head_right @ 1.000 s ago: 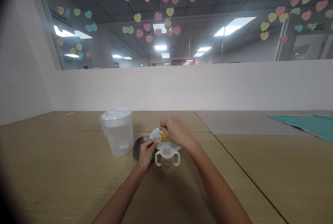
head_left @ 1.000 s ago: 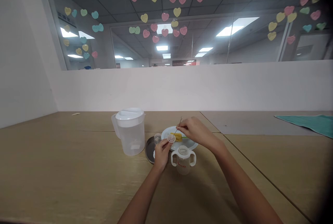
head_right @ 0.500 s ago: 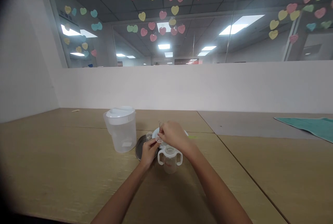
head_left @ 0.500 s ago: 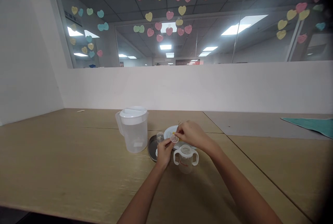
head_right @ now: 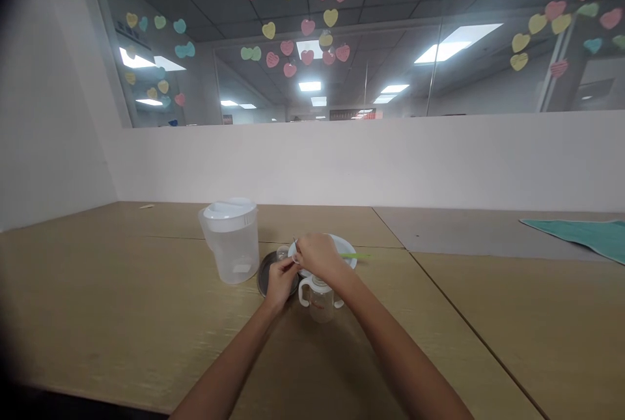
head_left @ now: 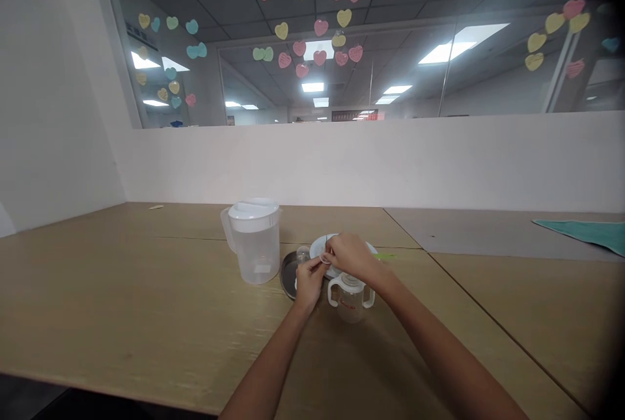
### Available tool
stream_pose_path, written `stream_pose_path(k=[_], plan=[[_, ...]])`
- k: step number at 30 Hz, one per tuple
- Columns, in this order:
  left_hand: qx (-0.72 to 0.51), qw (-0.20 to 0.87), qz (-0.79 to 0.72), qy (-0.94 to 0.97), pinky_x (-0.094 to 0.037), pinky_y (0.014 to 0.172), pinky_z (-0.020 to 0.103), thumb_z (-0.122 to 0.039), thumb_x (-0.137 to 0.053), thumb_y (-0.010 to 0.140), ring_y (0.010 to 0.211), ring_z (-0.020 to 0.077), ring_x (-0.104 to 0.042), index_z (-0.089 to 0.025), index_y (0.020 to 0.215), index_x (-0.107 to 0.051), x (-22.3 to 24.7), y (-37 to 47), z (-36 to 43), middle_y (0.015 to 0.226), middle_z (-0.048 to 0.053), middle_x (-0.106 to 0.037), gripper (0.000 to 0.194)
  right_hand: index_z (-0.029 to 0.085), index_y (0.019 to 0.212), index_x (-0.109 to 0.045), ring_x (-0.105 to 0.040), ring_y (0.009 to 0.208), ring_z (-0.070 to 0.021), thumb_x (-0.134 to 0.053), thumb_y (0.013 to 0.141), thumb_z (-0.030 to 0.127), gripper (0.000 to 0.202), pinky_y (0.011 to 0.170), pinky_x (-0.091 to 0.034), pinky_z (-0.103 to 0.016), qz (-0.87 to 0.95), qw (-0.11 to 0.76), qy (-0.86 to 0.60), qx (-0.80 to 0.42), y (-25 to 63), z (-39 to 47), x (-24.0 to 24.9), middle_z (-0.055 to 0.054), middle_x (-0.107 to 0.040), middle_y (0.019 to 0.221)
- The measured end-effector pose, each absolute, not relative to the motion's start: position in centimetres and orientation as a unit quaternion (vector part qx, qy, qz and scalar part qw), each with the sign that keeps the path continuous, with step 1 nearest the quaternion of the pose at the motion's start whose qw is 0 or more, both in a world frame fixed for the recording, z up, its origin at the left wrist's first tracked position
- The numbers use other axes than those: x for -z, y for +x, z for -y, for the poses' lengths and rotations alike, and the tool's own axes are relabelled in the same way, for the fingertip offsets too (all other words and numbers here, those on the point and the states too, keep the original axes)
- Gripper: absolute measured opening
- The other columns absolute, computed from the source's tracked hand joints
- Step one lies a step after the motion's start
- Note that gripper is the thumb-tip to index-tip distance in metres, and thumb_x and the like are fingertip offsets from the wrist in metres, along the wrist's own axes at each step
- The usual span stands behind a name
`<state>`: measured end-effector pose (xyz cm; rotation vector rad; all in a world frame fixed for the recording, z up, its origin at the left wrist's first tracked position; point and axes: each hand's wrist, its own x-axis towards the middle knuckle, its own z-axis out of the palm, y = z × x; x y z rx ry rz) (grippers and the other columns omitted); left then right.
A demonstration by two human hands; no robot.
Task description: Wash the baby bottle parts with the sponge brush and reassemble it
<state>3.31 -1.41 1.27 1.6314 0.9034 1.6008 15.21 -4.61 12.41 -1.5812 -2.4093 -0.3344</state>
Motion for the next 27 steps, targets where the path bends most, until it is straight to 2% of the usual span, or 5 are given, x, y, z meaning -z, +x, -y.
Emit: stream_pose_path(k=[5, 8, 18, 23, 27], plan=[[-0.614, 0.319, -0.355, 0.629, -0.033, 0.053, 0.020, -0.038, -0.061, 0.072, 0.056, 0.0095, -0.043, -0.012, 0.070, -0.071, -1.5, 3.2, 1.4, 0.056, -0.002, -0.056, 0.027, 0.022, 0.093, -0.068, -0.060, 0.069, -0.0134, -0.049, 0.084, 0.038, 0.026, 0.058, -0.035, -0.022, 0.848, 0.270, -0.456, 0.011, 16.3, 5.8, -13.8, -0.002, -0.069, 0.077], [-0.610, 0.306, -0.358, 0.637, -0.032, 0.052, 0.020, -0.039, -0.061, 0.072, 0.055, 0.0098, -0.042, -0.013, 0.070, -0.071, -1.4, 3.3, 1.3, 0.054, -0.002, -0.055, 0.028, 0.021, 0.085, -0.068, -0.058, 0.067, -0.0116, -0.048, 0.085, 0.032, 0.024, 0.058, -0.033, -0.021, 0.846, 0.306, -0.437, 0.018, 16.5, 6.7, -14.3, -0.002, -0.069, 0.077], [-0.638, 0.308, -0.372, 0.600, -0.034, 0.055, 0.020, -0.036, -0.061, 0.071, 0.055, 0.0092, -0.045, -0.014, 0.070, -0.070, -1.4, 2.7, 0.7, 0.056, -0.003, -0.055, 0.024, 0.017, 0.076, -0.066, -0.055, 0.063, -0.0117, -0.050, 0.081, 0.022, 0.018, 0.053, -0.027, -0.022, 0.846, 0.249, -0.466, 0.073, 15.3, 5.4, -12.8, -0.004, -0.067, 0.071], [-0.624, 0.293, -0.372, 0.622, -0.036, 0.057, 0.021, -0.036, -0.060, 0.072, 0.057, 0.0105, -0.048, -0.014, 0.071, -0.071, -1.7, 2.8, 0.9, 0.058, -0.002, -0.058, 0.025, 0.016, 0.077, -0.068, -0.061, 0.072, -0.0155, -0.051, 0.082, 0.027, 0.020, 0.055, -0.029, -0.023, 0.829, 0.182, -0.522, 0.084, 15.0, 4.4, -11.9, -0.008, -0.069, 0.077], [-0.624, 0.266, -0.374, 0.633, -0.039, 0.060, 0.022, -0.039, -0.059, 0.074, 0.061, 0.0122, -0.053, -0.015, 0.079, -0.072, -1.9, 2.6, 1.0, 0.066, 0.000, -0.065, 0.028, 0.018, 0.079, -0.069, -0.061, 0.075, -0.0157, -0.051, 0.082, 0.030, 0.021, 0.057, -0.031, -0.023, 0.834, 0.198, -0.506, 0.091, 15.2, 4.4, -12.1, -0.006, -0.069, 0.080]])
